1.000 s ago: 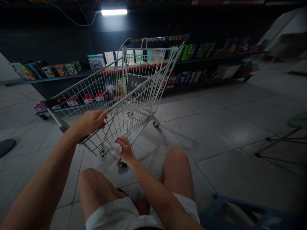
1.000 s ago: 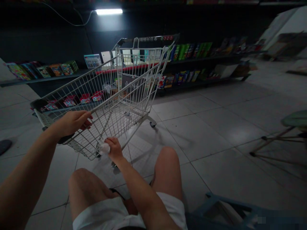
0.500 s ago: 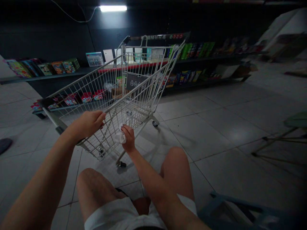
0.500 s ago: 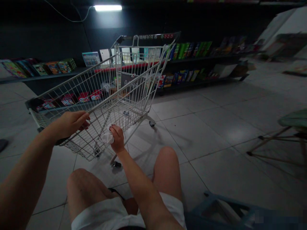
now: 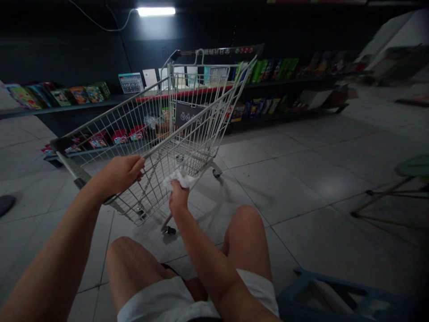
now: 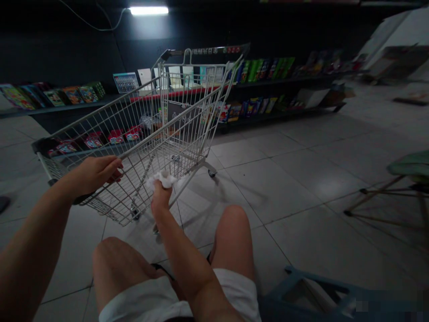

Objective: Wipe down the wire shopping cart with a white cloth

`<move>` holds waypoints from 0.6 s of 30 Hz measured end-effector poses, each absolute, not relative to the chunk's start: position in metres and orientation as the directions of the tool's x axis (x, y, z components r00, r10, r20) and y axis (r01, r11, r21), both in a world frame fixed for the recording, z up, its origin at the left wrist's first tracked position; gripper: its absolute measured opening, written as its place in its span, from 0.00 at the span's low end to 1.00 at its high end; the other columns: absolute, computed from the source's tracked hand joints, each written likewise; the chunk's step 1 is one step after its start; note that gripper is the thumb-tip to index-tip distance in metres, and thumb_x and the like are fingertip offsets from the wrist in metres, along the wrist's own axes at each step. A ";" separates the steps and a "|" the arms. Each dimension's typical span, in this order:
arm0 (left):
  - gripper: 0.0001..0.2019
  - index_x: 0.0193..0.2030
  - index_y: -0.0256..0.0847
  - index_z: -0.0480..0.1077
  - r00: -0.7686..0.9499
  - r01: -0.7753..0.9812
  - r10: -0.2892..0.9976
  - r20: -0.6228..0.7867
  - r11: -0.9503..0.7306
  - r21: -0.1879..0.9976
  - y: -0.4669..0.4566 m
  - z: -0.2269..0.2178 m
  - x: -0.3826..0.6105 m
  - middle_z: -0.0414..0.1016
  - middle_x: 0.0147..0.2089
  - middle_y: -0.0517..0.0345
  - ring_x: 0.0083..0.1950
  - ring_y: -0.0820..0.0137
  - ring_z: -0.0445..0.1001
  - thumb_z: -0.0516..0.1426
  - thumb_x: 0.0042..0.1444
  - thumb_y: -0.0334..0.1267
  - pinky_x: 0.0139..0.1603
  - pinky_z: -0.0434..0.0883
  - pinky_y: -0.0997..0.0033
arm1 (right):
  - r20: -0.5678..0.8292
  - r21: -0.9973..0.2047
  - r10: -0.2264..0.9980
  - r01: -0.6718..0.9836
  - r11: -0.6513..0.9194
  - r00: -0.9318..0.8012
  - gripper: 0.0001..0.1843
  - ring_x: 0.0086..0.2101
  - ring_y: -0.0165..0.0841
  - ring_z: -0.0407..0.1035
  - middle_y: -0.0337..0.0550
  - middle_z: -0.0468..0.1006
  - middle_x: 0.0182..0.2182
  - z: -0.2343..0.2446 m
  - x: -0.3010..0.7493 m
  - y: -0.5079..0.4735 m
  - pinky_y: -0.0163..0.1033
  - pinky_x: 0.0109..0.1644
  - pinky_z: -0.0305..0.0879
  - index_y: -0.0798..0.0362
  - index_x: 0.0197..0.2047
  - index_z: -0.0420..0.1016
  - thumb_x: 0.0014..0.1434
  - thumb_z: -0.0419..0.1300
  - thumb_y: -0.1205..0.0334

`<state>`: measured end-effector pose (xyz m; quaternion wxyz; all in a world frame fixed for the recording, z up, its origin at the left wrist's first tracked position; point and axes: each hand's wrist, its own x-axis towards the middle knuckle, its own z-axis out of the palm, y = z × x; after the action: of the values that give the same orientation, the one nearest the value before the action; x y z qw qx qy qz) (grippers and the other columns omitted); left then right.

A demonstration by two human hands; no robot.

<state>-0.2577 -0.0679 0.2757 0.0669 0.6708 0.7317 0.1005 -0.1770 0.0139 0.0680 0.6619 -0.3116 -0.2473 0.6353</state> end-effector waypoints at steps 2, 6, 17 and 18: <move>0.18 0.31 0.43 0.65 -0.109 0.965 0.994 0.011 0.103 0.243 -0.069 0.277 -0.256 0.79 0.31 0.51 0.32 0.65 0.76 0.41 0.61 0.49 0.34 0.69 0.68 | 0.179 -0.768 0.973 -0.598 0.230 0.144 0.20 0.39 0.30 0.73 0.41 0.78 0.39 0.109 -0.167 0.027 0.40 0.48 0.75 0.56 0.46 0.72 0.49 0.63 0.59; 0.20 0.31 0.43 0.64 -0.119 0.969 0.993 -0.015 0.119 0.217 -0.069 0.279 -0.253 0.78 0.31 0.50 0.31 0.65 0.76 0.40 0.61 0.51 0.33 0.69 0.68 | 0.660 -0.695 0.724 -0.202 0.690 0.201 0.15 0.52 0.34 0.69 0.48 0.76 0.48 0.138 -0.153 0.049 0.46 0.63 0.66 0.53 0.47 0.73 0.55 0.60 0.62; 0.20 0.31 0.42 0.63 -0.129 0.962 0.991 -0.026 0.132 0.241 -0.070 0.278 -0.255 0.79 0.32 0.47 0.33 0.63 0.77 0.40 0.61 0.51 0.34 0.70 0.66 | 0.753 -0.658 0.653 0.079 0.749 0.081 0.12 0.48 0.36 0.70 0.51 0.75 0.44 0.059 -0.126 0.043 0.47 0.56 0.70 0.54 0.47 0.76 0.62 0.55 0.64; 0.20 0.31 0.42 0.63 -0.128 0.961 0.991 -0.025 0.131 0.244 -0.070 0.278 -0.255 0.79 0.33 0.47 0.33 0.63 0.77 0.40 0.61 0.52 0.34 0.71 0.66 | 0.795 -0.603 0.591 0.072 0.794 0.140 0.13 0.51 0.36 0.69 0.50 0.74 0.47 0.086 -0.126 0.052 0.47 0.59 0.69 0.52 0.49 0.74 0.62 0.55 0.64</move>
<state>-0.2548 -0.0697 0.2780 0.0905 0.6539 0.7464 0.0839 -0.1258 0.0524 0.0856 0.7076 -0.2631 -0.6296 0.1834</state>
